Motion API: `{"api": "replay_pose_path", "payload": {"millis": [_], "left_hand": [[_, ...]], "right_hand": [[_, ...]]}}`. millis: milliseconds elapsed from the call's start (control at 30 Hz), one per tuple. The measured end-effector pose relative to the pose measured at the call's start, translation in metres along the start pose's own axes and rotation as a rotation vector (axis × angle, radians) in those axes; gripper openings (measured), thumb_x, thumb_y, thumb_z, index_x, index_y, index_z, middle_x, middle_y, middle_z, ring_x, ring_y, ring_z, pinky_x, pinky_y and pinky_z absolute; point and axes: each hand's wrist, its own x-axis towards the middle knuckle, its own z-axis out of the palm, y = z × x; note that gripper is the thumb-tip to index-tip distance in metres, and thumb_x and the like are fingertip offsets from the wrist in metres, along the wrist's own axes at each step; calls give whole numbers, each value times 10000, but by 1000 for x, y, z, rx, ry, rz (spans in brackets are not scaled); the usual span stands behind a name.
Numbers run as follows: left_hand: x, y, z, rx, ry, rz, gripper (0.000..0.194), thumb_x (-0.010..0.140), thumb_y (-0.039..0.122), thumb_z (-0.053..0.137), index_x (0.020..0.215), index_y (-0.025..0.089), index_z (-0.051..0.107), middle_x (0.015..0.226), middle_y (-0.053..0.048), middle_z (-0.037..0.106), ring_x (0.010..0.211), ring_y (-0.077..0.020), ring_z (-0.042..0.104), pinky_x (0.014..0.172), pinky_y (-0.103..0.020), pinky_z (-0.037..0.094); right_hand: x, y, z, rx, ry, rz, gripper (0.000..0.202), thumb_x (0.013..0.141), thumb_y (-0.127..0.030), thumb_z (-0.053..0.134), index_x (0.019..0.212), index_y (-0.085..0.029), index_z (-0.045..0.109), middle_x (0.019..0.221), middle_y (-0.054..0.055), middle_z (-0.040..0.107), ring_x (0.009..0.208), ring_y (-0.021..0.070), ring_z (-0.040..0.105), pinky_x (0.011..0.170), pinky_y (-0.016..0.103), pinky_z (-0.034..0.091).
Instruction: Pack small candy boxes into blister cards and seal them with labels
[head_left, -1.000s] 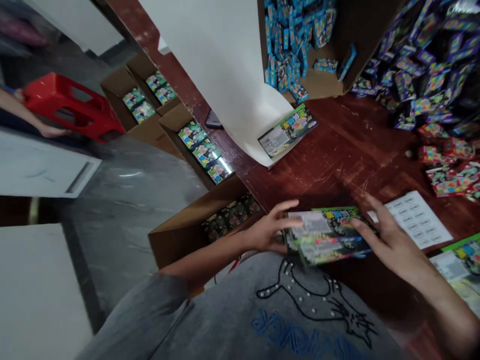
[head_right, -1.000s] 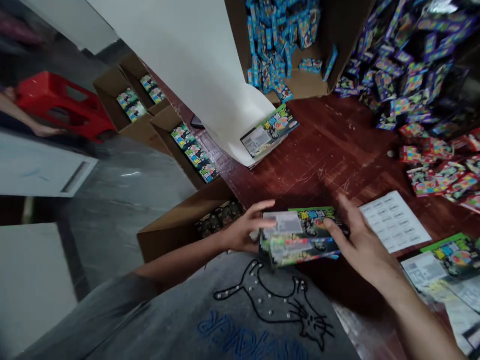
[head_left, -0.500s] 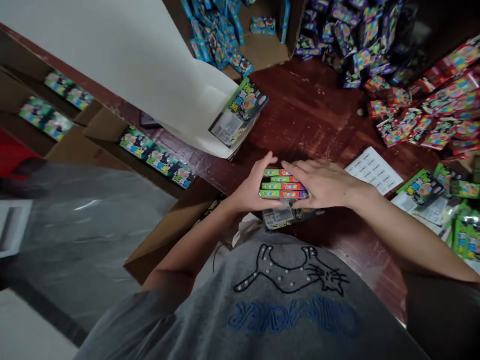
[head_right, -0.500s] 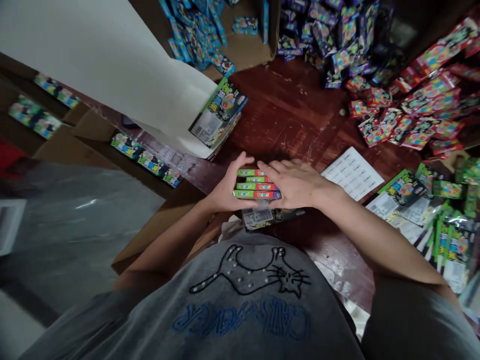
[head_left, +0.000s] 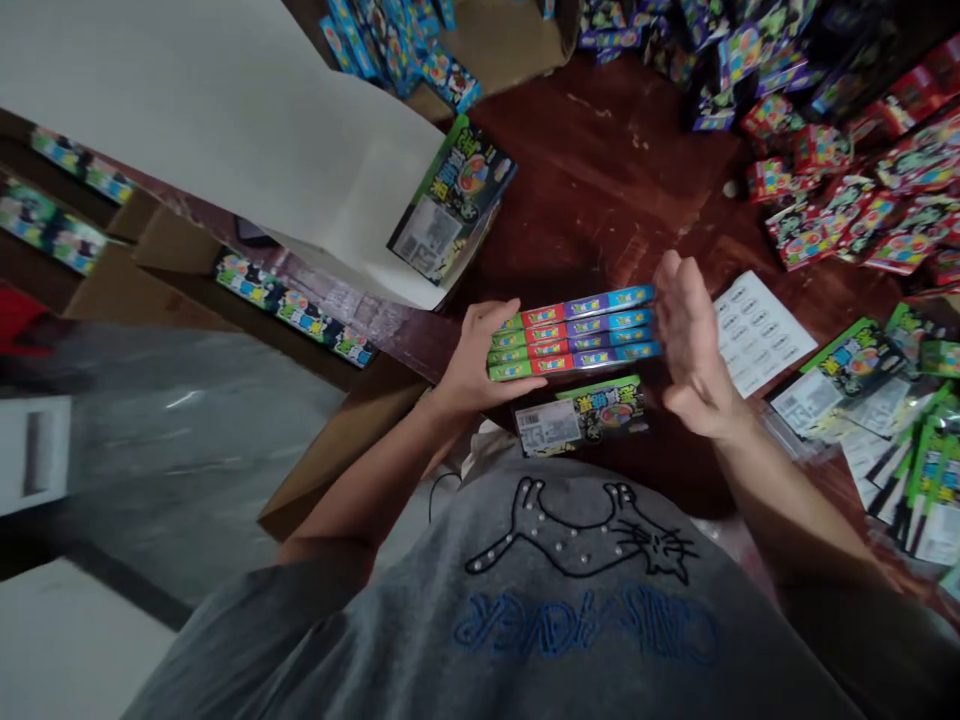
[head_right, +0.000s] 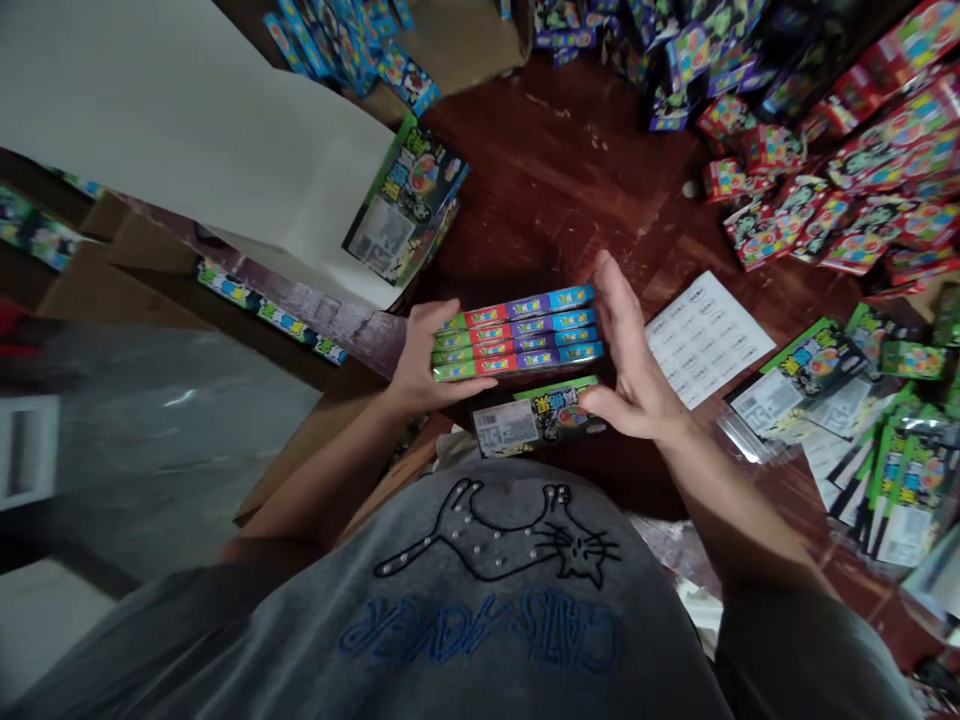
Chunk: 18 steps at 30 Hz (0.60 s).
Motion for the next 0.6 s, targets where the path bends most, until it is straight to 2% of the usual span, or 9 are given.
{"api": "replay_pose_path", "payload": {"millis": [67, 100, 133, 167, 233, 300, 367, 500, 600], "left_hand": [[-3, -5, -3, 25, -28, -20, 1015, 721, 623, 987, 1564, 292, 529, 1359, -137, 596, 1267, -336, 636, 1111, -590, 573], [-4, -6, -4, 33, -32, -28, 989, 724, 625, 984, 1547, 288, 551, 1347, -137, 599, 1257, -332, 643, 1097, -581, 587], [-4, -7, -4, 36, -31, -29, 985, 723, 624, 986, 1543, 287, 558, 1346, -139, 600, 1258, -331, 645, 1089, -573, 595], [-4, -7, -3, 34, -30, -24, 993, 721, 620, 989, 1550, 287, 555, 1350, -142, 600, 1263, -333, 644, 1086, -567, 600], [-3, -7, -2, 15, -40, 1, 1007, 723, 605, 993, 1567, 287, 544, 1356, -146, 601, 1276, -337, 638, 1089, -560, 599], [-1, -8, -1, -10, -64, 13, 1032, 714, 625, 993, 1578, 289, 539, 1369, -148, 593, 1291, -345, 632, 1109, -568, 586], [0, -9, -2, -44, -106, 10, 1106, 667, 712, 981, 1589, 300, 531, 1387, -147, 575, 1308, -358, 626, 1134, -582, 568], [0, -15, -7, -103, -199, -9, 1198, 630, 899, 851, 1621, 321, 503, 1408, -150, 536, 1352, -383, 596, 1189, -613, 520], [1, -18, -10, -104, -259, -60, 1173, 669, 969, 745, 1623, 332, 500, 1442, -158, 509, 1402, -392, 557, 1227, -619, 484]], "right_hand": [[-8, 1, -3, 10, 95, -71, 1123, 987, -762, 581, 1789, -291, -48, 1823, 173, 285, 1649, 445, 352, 1297, 706, 326], [-14, 0, -4, 8, 87, -143, 1023, 980, -714, 652, 1780, -319, 151, 1710, 141, 493, 1559, 405, 487, 1291, 665, 355], [-20, -2, -3, -17, 18, -226, 904, 981, -662, 697, 1733, -327, 321, 1572, 108, 640, 1448, 356, 593, 1267, 613, 401], [-27, -4, 0, -53, -81, -291, 791, 986, -613, 723, 1667, -316, 453, 1473, 87, 715, 1357, 317, 650, 1233, 565, 447], [-37, -8, 8, -140, -267, -335, 654, 992, -546, 740, 1560, -255, 595, 1473, 106, 729, 1330, 302, 665, 1163, 514, 516], [-42, -8, 17, -231, -340, -300, 639, 987, -513, 749, 1527, -193, 631, 1572, 165, 660, 1404, 336, 630, 1133, 513, 548], [-43, -6, 23, -269, -299, -304, 600, 1004, -512, 724, 1485, -159, 664, 1559, 187, 668, 1394, 343, 645, 1093, 489, 585], [-38, -2, 15, -261, -157, -336, 411, 1085, -471, 611, 1320, -168, 756, 1321, 126, 805, 1184, 264, 745, 967, 396, 630], [-30, -3, 4, -270, -82, -189, 340, 1071, -442, 633, 1273, -207, 774, 1320, 127, 793, 1237, 314, 721, 1046, 486, 592]]}}
